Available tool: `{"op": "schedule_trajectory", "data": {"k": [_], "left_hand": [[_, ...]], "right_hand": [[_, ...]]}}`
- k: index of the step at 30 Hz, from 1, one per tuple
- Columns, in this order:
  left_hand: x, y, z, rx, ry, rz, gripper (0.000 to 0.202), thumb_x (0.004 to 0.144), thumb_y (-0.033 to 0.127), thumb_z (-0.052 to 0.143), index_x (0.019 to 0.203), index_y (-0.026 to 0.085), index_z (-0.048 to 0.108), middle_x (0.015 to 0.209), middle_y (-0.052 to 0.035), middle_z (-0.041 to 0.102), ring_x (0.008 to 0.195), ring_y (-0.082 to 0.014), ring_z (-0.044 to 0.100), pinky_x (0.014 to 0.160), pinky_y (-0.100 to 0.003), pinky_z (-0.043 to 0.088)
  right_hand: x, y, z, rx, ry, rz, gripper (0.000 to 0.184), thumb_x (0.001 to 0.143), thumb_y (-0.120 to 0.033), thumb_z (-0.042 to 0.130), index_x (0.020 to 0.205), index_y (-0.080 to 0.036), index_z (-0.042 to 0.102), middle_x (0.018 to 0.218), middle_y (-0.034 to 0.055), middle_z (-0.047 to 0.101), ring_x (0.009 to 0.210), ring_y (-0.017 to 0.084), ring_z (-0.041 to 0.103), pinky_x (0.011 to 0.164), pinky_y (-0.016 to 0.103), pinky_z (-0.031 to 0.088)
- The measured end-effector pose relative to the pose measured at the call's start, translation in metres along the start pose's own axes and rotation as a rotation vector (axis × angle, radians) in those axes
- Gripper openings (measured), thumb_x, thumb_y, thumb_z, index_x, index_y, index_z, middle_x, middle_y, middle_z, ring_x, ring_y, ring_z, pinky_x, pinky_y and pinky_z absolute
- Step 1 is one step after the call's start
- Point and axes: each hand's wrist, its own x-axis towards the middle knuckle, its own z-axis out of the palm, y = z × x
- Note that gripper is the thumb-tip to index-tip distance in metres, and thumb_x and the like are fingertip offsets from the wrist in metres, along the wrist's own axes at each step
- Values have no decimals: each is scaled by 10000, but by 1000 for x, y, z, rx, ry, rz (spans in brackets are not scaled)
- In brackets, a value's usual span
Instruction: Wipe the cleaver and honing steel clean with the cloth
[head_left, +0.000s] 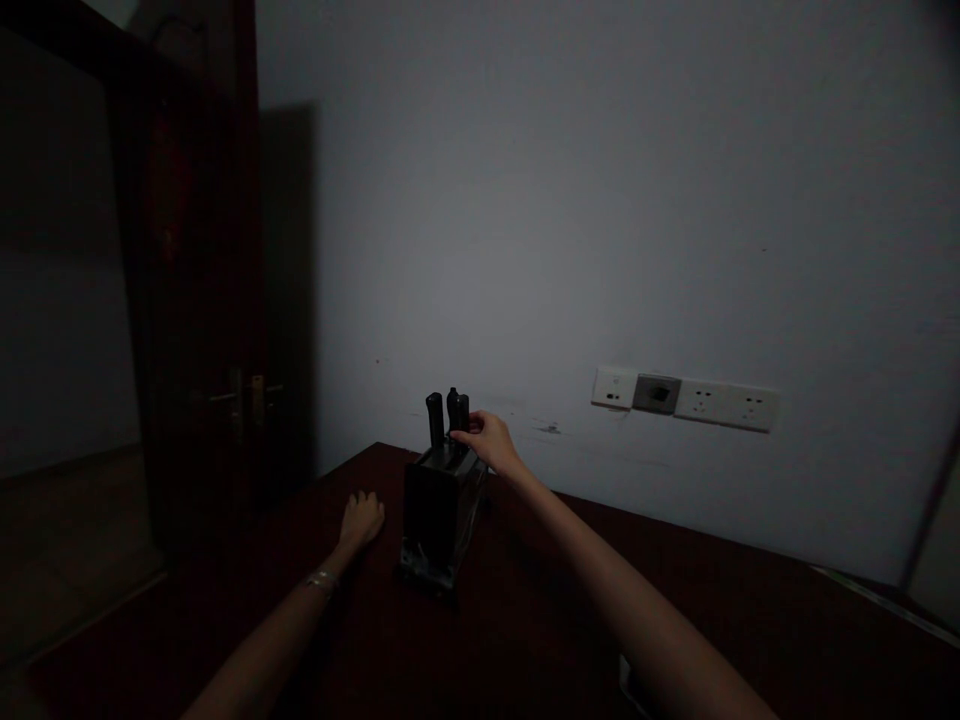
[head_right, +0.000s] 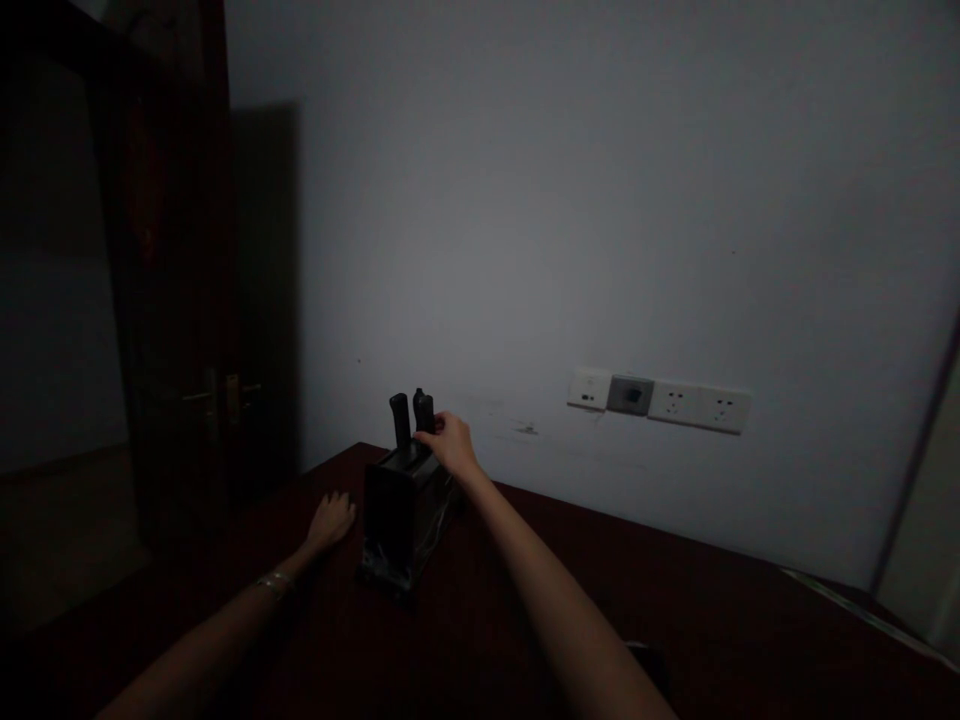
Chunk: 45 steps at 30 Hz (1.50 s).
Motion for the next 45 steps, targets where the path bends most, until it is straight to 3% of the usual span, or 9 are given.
{"op": "schedule_trajectory", "data": {"k": [10,21,34,45], "left_hand": [[2,-2,6,26,9,-2,404,851,251,285,1027,73,602,1115,-216,557,1088,-308,481,893,-428,310],[6,-3,9,69,16,-20,413,867,254,271,1014,50,599,1071,-212,572,1036,-282,510,874,-404,333],[12,-7,19,101,30,-14,424,871,260,272,1044,27,581,1080,-220,566,1042,-286,503,879,-389,324],[12,-7,17,96,26,15,431,869,253,263,1033,30,592,1062,-212,576,1046,-285,500,897,-389,304]], "right_hand": [[-2,-4,2,-48,39,-12,218,667,-239,658,837,-104,642,792,77,687,695,165,626,635,257,475],[16,-6,-4,-83,71,-44,187,634,-225,685,779,-108,667,736,76,697,651,159,630,585,234,456],[48,-60,-38,-157,134,-130,244,616,-284,698,774,-100,671,711,75,678,642,155,611,575,243,437],[85,-106,-69,-161,148,-209,264,618,-305,703,754,-82,668,689,77,659,643,166,619,581,273,469]]}}
